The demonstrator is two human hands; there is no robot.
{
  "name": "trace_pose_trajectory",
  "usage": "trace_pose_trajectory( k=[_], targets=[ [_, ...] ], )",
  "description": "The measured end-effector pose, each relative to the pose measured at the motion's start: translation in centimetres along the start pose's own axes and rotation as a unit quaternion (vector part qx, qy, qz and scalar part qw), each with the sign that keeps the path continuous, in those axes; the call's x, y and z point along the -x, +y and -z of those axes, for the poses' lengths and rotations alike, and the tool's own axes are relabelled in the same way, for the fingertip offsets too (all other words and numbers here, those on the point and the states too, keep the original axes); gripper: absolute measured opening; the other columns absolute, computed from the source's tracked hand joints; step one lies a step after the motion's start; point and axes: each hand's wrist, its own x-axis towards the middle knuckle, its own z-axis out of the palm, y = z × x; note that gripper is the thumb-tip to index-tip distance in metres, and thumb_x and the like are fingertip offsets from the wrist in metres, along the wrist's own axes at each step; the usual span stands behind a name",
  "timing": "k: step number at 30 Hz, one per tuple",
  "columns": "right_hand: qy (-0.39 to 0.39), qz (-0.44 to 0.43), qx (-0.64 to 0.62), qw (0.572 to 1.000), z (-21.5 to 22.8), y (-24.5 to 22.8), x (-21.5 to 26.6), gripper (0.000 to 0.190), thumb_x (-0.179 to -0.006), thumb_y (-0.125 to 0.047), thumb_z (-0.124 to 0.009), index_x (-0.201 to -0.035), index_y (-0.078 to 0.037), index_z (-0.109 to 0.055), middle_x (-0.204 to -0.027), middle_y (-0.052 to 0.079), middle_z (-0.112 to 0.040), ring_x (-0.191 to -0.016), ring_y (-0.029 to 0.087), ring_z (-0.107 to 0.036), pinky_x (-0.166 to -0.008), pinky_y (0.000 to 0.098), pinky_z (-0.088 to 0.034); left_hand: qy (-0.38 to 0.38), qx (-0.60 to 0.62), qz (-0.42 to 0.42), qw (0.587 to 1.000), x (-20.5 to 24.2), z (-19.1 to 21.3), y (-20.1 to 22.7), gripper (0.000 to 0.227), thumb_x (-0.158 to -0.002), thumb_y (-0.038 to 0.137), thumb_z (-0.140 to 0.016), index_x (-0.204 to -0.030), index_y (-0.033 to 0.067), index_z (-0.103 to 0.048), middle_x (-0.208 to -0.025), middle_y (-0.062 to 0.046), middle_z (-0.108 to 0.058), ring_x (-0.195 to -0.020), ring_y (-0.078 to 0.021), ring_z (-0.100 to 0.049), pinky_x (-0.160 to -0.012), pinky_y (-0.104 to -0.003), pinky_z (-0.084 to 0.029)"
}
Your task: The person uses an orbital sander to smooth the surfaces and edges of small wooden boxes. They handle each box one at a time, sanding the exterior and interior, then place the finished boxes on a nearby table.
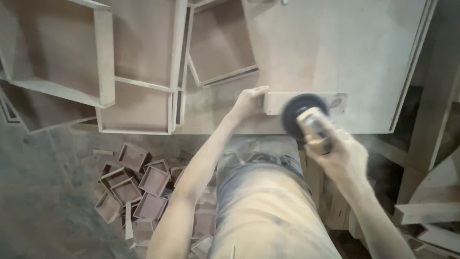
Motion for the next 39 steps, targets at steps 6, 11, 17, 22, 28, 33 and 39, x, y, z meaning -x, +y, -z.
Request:
trace_pose_trajectory(
  k=[6,11,17,22,28,33,39],
  targets=[
    [0.121,-0.103,-0.094,0.983,1.1,0.9,0.3,0.086,-0.076,-0.023,-0.09,-0.154,-0.029,-0.052,-0.122,0.013,-0.074,-0.107,0.028,-0.074,-0.092,0.0377,-0.06,-0.009,0.013,0.019,1.0,0.0,-0.5,-0.6,0.032,-0.077,0.018,-0.085,-0.099,0.008,-0.063,-0.098,-0.017,-0.071,-0.093,-0.0395,-0.069,-0.077,-0.042,-0.057],
    [0.127,0.064,-0.082,0.986,-1.2,-3.0,-0.3,0.065,-0.085,-0.021,-0.08,-0.146,-0.026,-0.057,-0.126,0.014,-0.073,-0.105,0.029,-0.074,-0.089,0.0406,-0.061,-0.003,0.018,0.021,1.0,0.3,0.7,0.8,0.016,-0.093,0.007,-0.07,-0.109,0.0083,-0.067,-0.101,-0.018,-0.07,-0.096,-0.0379,-0.071,-0.079,-0.041,-0.057],
    [0.054,0.055,-0.045,0.996,-0.6,-2.6,-0.9,0.074,-0.075,-0.025,-0.082,-0.144,-0.034,-0.056,-0.112,0.015,-0.072,-0.084,0.037,-0.072,-0.071,0.0464,-0.059,-0.042,0.122,0.042,0.991,-0.4,1.8,3.3,0.025,-0.08,0.003,-0.076,-0.104,0.0064,-0.069,-0.094,-0.013,-0.072,-0.085,-0.0267,-0.072,-0.077,-0.036,-0.059],
    [0.13,-0.064,-0.07,0.987,1.6,1.8,-0.8,0.082,-0.073,-0.026,-0.085,-0.147,-0.029,-0.052,-0.109,0.013,-0.073,-0.084,0.034,-0.074,-0.075,0.045,-0.06,-0.02,0.073,0.036,0.997,-0.9,1.8,4.6,0.022,-0.081,0.005,-0.08,-0.094,0.0038,-0.063,-0.09,-0.014,-0.07,-0.082,-0.0238,-0.073,-0.076,-0.034,-0.06],
    [0.202,-0.106,-0.135,0.964,0.9,2.9,1.3,0.081,-0.071,-0.027,-0.086,-0.146,-0.028,-0.056,-0.113,0.013,-0.073,-0.087,0.031,-0.075,-0.077,0.0415,-0.061,-0.017,0.037,0.055,0.998,-1.0,1.3,4.9,0.016,-0.085,0.006,-0.079,-0.09,0.0027,-0.064,-0.085,-0.014,-0.069,-0.079,-0.0235,-0.073,-0.072,-0.033,-0.058],
    [0.144,-0.061,-0.084,0.984,-1.5,0.9,1.3,0.071,-0.074,-0.031,-0.085,-0.141,-0.033,-0.06,-0.105,0.013,-0.074,-0.084,0.035,-0.073,-0.072,0.0446,-0.06,-0.035,0.041,0.039,0.998,-0.8,1.2,4.7,0.015,-0.084,0.005,-0.077,-0.095,0.0016,-0.068,-0.086,-0.014,-0.071,-0.079,-0.0258,-0.074,-0.073,-0.033,-0.057],
    [0.217,-0.091,-0.122,0.964,0.5,4.5,0.3,0.077,-0.074,-0.029,-0.084,-0.146,-0.029,-0.055,-0.114,0.014,-0.074,-0.084,0.037,-0.073,-0.07,0.0474,-0.059,-0.033,0.017,0.003,0.999,-0.9,1.2,4.4,0.011,-0.09,0.001,-0.072,-0.1,0.0026,-0.066,-0.098,-0.014,-0.074,-0.092,-0.0294,-0.076,-0.079,-0.034,-0.058]
  ],
)
